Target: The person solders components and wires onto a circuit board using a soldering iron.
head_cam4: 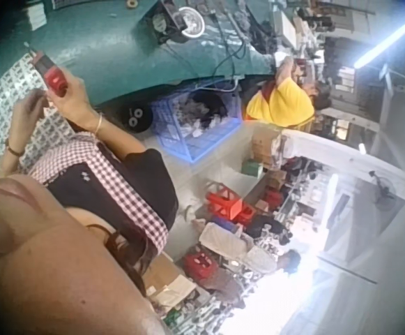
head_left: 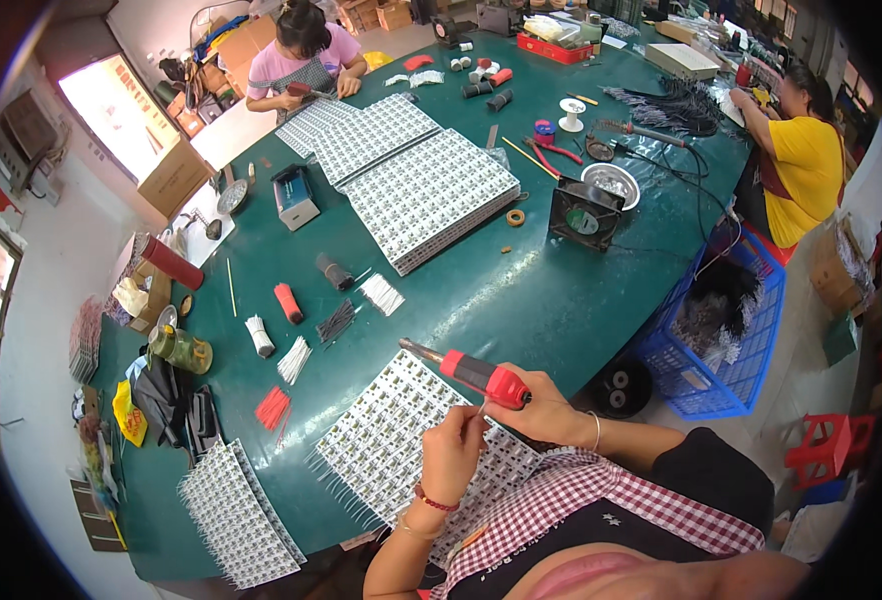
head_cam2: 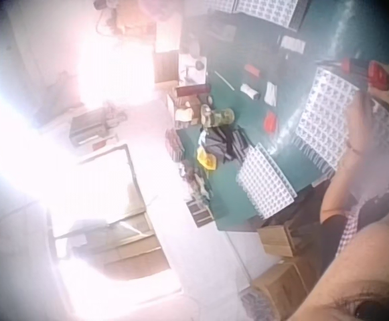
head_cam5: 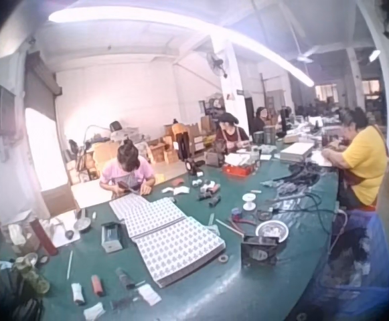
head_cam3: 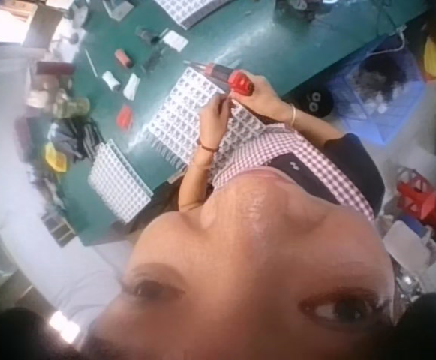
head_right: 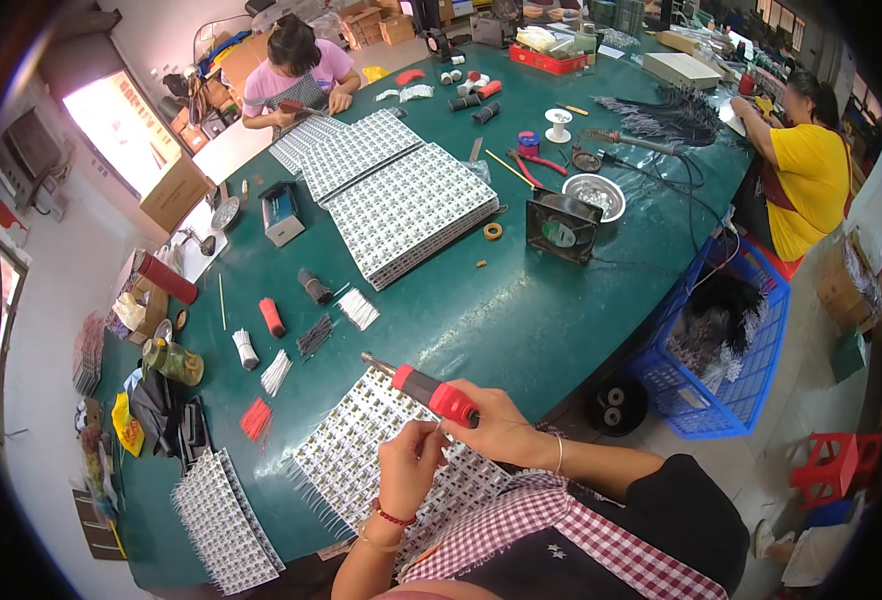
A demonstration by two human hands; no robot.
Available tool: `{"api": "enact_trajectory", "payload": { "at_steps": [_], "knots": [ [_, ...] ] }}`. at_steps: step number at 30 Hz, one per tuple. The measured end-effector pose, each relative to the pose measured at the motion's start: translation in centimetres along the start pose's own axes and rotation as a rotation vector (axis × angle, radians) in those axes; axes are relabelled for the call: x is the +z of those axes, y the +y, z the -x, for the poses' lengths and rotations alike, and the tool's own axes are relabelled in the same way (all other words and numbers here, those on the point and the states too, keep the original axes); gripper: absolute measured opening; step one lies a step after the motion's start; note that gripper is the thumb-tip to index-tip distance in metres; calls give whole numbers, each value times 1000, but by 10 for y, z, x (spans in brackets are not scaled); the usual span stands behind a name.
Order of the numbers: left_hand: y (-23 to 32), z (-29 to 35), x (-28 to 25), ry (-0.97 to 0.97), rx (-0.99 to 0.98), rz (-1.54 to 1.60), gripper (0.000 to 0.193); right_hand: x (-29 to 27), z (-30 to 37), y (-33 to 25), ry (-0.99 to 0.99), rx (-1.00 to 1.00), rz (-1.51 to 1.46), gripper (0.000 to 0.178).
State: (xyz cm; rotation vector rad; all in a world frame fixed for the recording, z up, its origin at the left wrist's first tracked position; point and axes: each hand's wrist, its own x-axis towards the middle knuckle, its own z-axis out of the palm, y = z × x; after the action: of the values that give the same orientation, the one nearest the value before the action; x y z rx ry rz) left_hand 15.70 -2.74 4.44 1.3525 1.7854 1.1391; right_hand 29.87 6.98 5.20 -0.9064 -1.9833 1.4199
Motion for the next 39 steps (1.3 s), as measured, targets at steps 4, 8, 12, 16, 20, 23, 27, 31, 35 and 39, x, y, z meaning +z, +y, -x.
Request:
{"api": "enact_trajectory", "payload": {
  "at_steps": [4,8,12,16,20,23,27,31,35,39],
  "knots": [
    [-2,1,0,20,-22,35,8,2,1,0,3,-56,-25,40],
    [-3,1,-1,43,-11,37,8,2,1,-1,-25,-32,-37,42],
    [-3,1,-2,36,-3,30,8,1,2,0,-35,-78,-40,41],
    [-1,1,-2,8,-9,46,9,0,3,-1,-51,-112,-78,41],
    [1,2,-1,-18,-46,107,8,-1,3,6,-74,-150,-79,41],
    [-2,2,-1,-26,-92,148,8,-1,4,0,-69,-123,-90,40],
    [3,1,-3,-67,-132,140,9,-1,4,4,-53,-111,-50,39],
    [-1,1,-1,-78,-136,154,8,-1,5,3,-78,-132,-83,38],
    [0,1,0,-46,-135,159,8,-2,6,-3,-89,-67,-131,37],
    [6,1,-1,-28,-155,153,6,-1,6,-6,-101,-6,-160,36]
  ]
}}
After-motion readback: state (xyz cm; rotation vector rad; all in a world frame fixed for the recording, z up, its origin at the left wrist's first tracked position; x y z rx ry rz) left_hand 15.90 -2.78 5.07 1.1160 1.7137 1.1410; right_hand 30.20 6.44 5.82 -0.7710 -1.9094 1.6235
